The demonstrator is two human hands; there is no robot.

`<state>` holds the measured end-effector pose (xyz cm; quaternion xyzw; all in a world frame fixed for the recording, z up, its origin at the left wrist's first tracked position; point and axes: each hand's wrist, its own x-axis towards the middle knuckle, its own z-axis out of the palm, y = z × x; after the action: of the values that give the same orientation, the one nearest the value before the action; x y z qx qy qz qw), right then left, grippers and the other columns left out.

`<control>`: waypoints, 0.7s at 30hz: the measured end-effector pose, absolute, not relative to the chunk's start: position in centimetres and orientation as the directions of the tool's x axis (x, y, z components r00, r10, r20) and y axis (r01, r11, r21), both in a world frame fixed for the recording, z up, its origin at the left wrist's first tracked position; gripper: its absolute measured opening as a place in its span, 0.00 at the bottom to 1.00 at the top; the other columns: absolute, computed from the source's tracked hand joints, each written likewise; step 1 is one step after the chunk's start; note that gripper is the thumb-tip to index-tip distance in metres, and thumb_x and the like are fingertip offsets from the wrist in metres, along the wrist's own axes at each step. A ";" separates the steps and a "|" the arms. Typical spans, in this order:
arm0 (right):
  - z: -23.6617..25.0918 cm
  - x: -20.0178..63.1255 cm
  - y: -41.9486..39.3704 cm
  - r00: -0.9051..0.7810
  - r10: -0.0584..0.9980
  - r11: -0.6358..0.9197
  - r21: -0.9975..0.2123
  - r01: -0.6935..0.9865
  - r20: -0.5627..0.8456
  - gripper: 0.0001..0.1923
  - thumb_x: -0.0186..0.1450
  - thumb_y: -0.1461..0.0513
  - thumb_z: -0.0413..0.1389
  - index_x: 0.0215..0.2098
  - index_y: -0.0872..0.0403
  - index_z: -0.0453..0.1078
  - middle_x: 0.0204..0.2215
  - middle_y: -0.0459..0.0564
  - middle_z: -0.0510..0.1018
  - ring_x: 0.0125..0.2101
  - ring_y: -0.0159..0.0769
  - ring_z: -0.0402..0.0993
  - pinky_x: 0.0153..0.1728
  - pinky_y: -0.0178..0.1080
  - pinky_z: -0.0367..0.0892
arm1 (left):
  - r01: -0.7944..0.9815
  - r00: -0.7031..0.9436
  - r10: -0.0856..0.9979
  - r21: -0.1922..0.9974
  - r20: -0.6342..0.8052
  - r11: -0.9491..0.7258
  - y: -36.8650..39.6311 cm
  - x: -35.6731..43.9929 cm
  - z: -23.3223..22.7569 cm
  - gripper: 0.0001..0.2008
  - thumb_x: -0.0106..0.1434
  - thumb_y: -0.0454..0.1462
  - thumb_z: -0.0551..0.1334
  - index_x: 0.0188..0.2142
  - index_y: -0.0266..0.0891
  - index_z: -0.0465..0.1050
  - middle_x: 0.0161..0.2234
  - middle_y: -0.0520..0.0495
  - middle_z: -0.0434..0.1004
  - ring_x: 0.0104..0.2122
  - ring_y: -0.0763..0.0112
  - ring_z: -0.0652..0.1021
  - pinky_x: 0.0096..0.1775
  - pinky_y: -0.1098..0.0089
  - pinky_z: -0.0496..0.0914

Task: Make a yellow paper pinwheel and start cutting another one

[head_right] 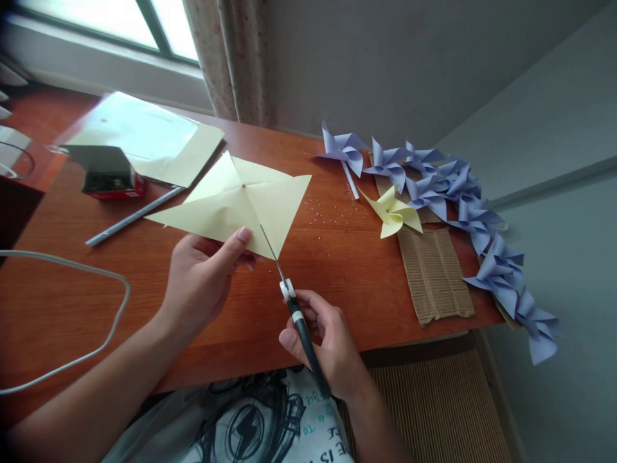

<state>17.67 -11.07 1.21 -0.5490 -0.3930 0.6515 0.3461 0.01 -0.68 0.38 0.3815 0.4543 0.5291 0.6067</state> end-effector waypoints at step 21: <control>1.4 17.4 -10.8 -0.128 0.879 -0.466 -0.884 -0.026 -0.460 0.31 0.61 0.45 0.66 0.52 0.55 0.68 0.27 0.44 0.70 0.24 0.29 0.62 0.25 0.34 0.57 | -0.276 0.032 0.981 0.942 -0.192 0.193 -0.9 0.3 0.7 0.10 0.60 0.42 0.70 0.30 0.36 0.78 0.24 0.46 0.81 0.23 0.68 0.79 0.27 0.71 0.71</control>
<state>17.42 -10.84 1.40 -0.5601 -0.3806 0.6476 0.3493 0.27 -0.86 0.73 0.3747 0.4702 0.5130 0.6126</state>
